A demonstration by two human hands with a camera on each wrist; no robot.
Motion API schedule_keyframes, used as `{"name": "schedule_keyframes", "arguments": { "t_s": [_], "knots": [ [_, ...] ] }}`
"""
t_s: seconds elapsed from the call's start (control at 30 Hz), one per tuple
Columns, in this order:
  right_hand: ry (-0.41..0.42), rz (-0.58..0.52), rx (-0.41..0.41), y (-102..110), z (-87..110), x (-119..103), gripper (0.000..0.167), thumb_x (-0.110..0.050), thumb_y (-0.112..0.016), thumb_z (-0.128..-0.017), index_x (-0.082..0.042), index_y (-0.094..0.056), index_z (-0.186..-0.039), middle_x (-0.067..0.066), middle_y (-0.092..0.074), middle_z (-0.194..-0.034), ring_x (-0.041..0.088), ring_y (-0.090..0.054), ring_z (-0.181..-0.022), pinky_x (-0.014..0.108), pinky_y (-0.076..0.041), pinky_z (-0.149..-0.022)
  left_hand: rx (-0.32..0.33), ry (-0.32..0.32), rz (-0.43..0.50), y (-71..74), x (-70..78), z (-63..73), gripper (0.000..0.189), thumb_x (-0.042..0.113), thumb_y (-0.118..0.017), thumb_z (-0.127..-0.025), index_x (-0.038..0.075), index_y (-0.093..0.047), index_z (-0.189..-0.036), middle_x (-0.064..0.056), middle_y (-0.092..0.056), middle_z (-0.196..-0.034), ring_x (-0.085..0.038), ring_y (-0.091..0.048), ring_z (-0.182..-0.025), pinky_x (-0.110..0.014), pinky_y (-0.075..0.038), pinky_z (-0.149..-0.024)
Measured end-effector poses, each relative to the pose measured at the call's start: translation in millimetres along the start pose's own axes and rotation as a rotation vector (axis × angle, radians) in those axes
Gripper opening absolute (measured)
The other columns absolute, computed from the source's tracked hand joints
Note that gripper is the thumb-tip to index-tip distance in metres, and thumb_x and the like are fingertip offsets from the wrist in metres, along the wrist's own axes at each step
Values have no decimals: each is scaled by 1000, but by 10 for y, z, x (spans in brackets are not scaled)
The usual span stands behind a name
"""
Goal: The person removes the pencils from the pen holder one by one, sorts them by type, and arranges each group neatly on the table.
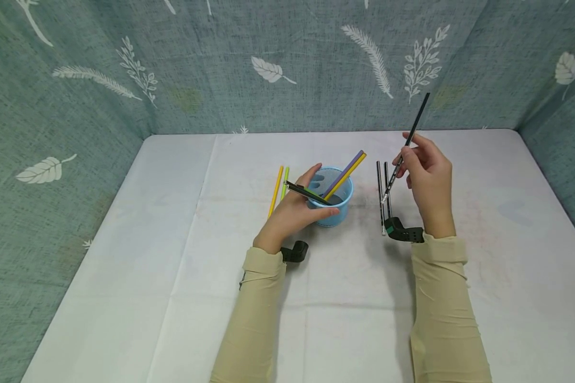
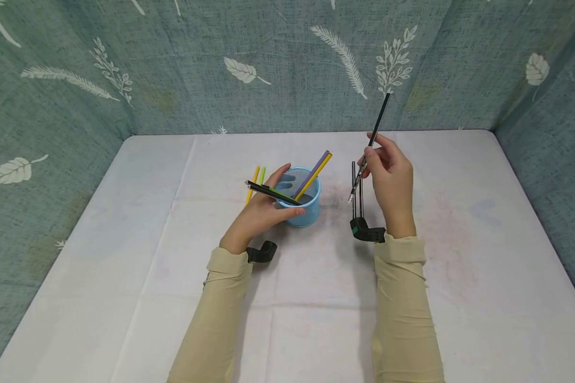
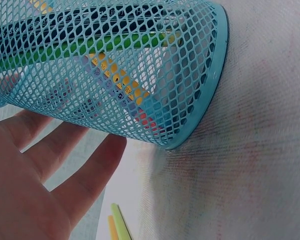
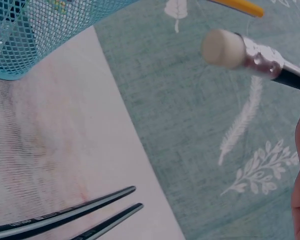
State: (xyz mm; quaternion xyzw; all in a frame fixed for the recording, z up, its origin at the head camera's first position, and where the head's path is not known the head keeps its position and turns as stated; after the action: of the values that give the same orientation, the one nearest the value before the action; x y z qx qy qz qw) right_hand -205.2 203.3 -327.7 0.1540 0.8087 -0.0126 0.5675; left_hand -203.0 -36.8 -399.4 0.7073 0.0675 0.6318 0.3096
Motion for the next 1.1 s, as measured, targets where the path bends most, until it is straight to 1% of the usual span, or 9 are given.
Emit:
{"name": "schedule_keyframes", "arguments": {
  "t_s": [0.17, 0.23, 0.3, 0.5, 0.6, 0.7, 0.83, 0.9, 1.1],
  "knots": [
    [-55, -38, -5, 7, -22, 117, 27, -19, -53, -90, -17, -59, -117, 8, -60, -75, 17, -51, -53, 22, -35, -40, 3, -13, -6, 8, 10, 4, 91, 62, -68, -63, 52, -11, -134, 13, -19, -142, -10, -24, -127, -43, -30, -97],
    [-64, -27, -3, 14, -30, 180, 27, -20, -53, -90, -17, -59, -117, 8, -60, -75, 17, -51, -53, 21, -35, -40, 4, -16, -5, 12, 16, 8, 91, 61, -68, -63, 51, -12, -134, 14, -19, -142, -9, -23, -127, -42, -29, -98],
    [-77, -13, -1, 35, -69, 377, 28, -25, -54, -90, -19, -59, -117, 9, -60, -76, 19, -51, -54, 22, -35, -39, 5, -16, -3, 12, 17, 8, 92, 61, -68, -63, 50, -12, -135, 14, -19, -142, -9, -23, -128, -42, -29, -98],
    [-92, 72, -6, 106, -226, 1179, 32, -36, -54, -88, -25, -58, -118, 10, -62, -80, 22, -53, -56, 27, -33, -38, 0, -16, 7, 4, 15, 1, 92, 60, -69, -63, 50, -12, -135, 13, -19, -142, -9, -22, -128, -43, -28, -98],
    [-91, 137, 7, 121, -256, 1389, 32, -40, -53, -88, -28, -58, -117, 8, -63, -80, 23, -53, -57, 27, -33, -39, -2, -14, 11, 3, 10, -3, 92, 60, -69, -63, 51, -12, -134, 14, -18, -142, -9, -22, -128, -43, -28, -98],
    [-103, 194, 16, 126, -248, 1465, 32, -44, -51, -87, -31, -58, -116, 6, -63, -79, 23, -52, -57, 29, -32, -40, -3, -14, 17, 1, 0, -2, 92, 60, -69, -63, 50, -12, -135, 15, -18, -142, -8, -21, -128, -43, -28, -98],
    [-128, 241, 4, 121, -224, 1479, 34, -46, -51, -87, -30, -59, -115, 5, -63, -78, 22, -51, -57, 29, -34, -43, 0, -14, 20, 4, 0, 3, 93, 60, -69, -63, 48, -13, -137, 16, -19, -141, -8, -22, -128, -43, -29, -98],
    [-153, 264, -7, 116, -202, 1481, 34, -46, -50, -87, -29, -59, -116, 4, -63, -78, 22, -52, -58, 30, -34, -45, 2, -5, 14, 6, 1, 7, 93, 61, -69, -62, 49, -13, -136, 16, -19, -141, -8, -22, -128, -43, -29, -98],
    [-207, 346, -37, 104, -133, 1473, 34, -50, -46, -87, -34, -57, -116, 3, -63, -78, 21, -52, -59, 31, -34, -49, 2, 12, 0, 12, 7, 19, 92, 63, -68, -62, 51, -12, -135, 15, -19, -142, -9, -23, -128, -43, -29, -97]
  ]
}}
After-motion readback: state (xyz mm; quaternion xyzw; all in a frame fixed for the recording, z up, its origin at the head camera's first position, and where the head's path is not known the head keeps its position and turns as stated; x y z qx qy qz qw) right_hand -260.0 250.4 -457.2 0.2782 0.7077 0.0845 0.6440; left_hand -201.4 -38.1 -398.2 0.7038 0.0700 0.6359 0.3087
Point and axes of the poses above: each hand's wrist, its own z-axis away from the middle knuckle, its own y-axis out of the back of the hand, x = y × z, the point moved 6 cm from there along -z, towards the middle knuckle
